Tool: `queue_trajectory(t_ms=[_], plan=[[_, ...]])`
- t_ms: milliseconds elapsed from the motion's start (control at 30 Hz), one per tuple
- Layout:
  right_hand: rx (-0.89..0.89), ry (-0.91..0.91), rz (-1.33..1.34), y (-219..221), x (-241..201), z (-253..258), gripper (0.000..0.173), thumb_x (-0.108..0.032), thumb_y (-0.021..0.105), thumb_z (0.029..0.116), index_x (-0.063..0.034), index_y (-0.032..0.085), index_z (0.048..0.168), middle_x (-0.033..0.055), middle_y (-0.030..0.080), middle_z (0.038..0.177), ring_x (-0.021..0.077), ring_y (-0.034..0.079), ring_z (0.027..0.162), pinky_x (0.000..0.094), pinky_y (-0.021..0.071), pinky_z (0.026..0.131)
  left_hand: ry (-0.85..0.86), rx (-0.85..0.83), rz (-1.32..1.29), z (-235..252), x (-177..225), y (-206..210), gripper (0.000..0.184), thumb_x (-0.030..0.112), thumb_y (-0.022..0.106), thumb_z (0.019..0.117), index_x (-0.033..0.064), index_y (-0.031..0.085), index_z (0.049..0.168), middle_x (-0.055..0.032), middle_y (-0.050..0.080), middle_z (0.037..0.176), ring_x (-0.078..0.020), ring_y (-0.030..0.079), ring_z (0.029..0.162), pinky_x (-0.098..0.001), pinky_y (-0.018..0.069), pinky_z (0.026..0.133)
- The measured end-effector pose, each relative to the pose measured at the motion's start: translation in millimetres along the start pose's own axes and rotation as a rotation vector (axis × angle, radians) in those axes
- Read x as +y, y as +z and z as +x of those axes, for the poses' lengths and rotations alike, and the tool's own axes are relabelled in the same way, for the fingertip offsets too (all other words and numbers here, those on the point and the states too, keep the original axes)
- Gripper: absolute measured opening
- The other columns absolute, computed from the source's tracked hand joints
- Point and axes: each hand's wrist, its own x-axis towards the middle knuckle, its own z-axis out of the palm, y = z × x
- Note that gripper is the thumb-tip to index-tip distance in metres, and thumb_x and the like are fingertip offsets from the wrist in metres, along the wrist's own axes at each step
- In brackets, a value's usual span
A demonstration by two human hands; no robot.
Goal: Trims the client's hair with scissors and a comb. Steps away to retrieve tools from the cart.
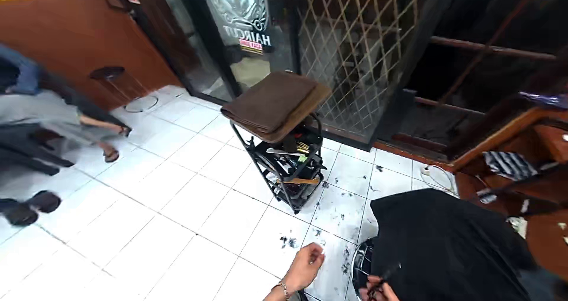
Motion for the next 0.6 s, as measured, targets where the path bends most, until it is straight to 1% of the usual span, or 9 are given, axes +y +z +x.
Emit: queue_trajectory(t_ms=[100,200,267,300,367,433,500,533,600], plan=[[-0.133,0.235,-0.062,42.2,18.7,64.3,0.038,0.008,0.067,0.0866,0.0100,0.062,0.125,0.0179,0.069,0.109,0.0191,0.073,0.090,0.0354,0.0627,0.083,-0.186,0.064,-0.075,14.7,-48.5,-43.4,0.031,0.017,0.059,0.1018,-0.0043,0.060,0.125,-0.0154,0.072,0.099,-0.0213,0.071,0.079,-0.0406,0.0598,0.075],[-0.267,0.297,-0.096,81.0,29.7,147.4,0.041,0.006,0.064,0.0837,0.0074,0.062,0.125,0.0163,0.071,0.105,0.0207,0.073,0.085,0.0383,0.0633,0.078,-0.190,0.160,-0.147,63.6,-37.9,-82.1,0.049,0.016,0.059,0.1025,-0.0009,0.044,0.147,-0.0169,0.072,0.103,-0.0236,0.071,0.078,-0.0432,0.0603,0.072],[-0.376,0.282,-0.181,110.4,23.8,220.1,0.040,0.003,0.064,0.0874,0.0071,0.061,0.127,0.0178,0.069,0.108,0.0230,0.072,0.086,0.0405,0.0622,0.080,-0.163,0.278,-0.192,118.4,-22.3,-109.0,0.052,0.013,0.057,0.1031,-0.0018,0.038,0.149,-0.0191,0.070,0.101,-0.0251,0.070,0.076,-0.0440,0.0601,0.070],[-0.442,0.253,-0.288,126.4,18.4,259.1,0.040,-0.001,0.065,0.0895,0.0057,0.061,0.128,0.0187,0.068,0.111,0.0246,0.071,0.090,0.0424,0.0610,0.083,-0.167,0.345,-0.211,149.2,-17.9,-123.2,0.046,0.011,0.055,0.1040,-0.0040,0.041,0.145,-0.0204,0.069,0.100,-0.0265,0.070,0.078,-0.0452,0.0600,0.071],[-0.582,0.183,-0.569,163.8,2.7,338.1,0.041,-0.009,0.065,0.0912,0.0003,0.063,0.131,0.0204,0.069,0.118,0.0319,0.069,0.105,0.0526,0.0557,0.093,-0.224,0.495,-0.195,212.2,-17.2,-152.8,0.033,0.008,0.049,0.1053,-0.0074,0.054,0.134,-0.0227,0.068,0.102,-0.0300,0.068,0.086,-0.0483,0.0581,0.078],[-0.716,0.141,-0.814,207.8,-8.7,404.8,0.044,-0.014,0.065,0.0890,-0.0055,0.064,0.132,0.0205,0.067,0.125,0.0376,0.064,0.116,0.0615,0.0511,0.096,-0.342,0.621,-0.098,259.9,-19.4,-177.9,0.034,0.006,0.045,0.1034,-0.0062,0.061,0.131,-0.0254,0.069,0.111,-0.0347,0.068,0.101,-0.0520,0.0541,0.091],[-0.858,0.126,-0.968,250.9,-9.8,458.9,0.048,-0.015,0.069,0.0890,-0.0030,0.061,0.135,0.0247,0.060,0.137,0.0438,0.058,0.126,0.0658,0.0476,0.099,-0.457,0.671,0.053,291.5,-9.9,-196.9,0.034,0.008,0.048,0.1032,-0.0069,0.063,0.131,-0.0290,0.066,0.125,-0.0401,0.063,0.120,-0.0558,0.0470,0.105],[-0.917,0.112,-1.006,269.6,-3.2,475.1,0.048,-0.014,0.071,0.0890,0.0006,0.061,0.133,0.0280,0.058,0.137,0.0474,0.057,0.126,0.0681,0.0461,0.099,-0.504,0.654,0.136,298.9,-3.5,-202.0,0.034,0.009,0.050,0.1033,-0.0084,0.063,0.129,-0.0309,0.064,0.128,-0.0424,0.060,0.125,-0.0577,0.0439,0.109],[-1.001,0.038,-1.046,297.5,10.9,500.0,0.040,-0.009,0.071,0.0892,0.0060,0.064,0.126,0.0326,0.058,0.133,0.0521,0.058,0.121,0.0710,0.0454,0.096,-0.568,0.641,0.224,318.7,1.6,-209.8,0.030,0.012,0.057,0.1022,-0.0096,0.067,0.120,-0.0312,0.066,0.124,-0.0428,0.061,0.122,-0.0584,0.0448,0.107]])
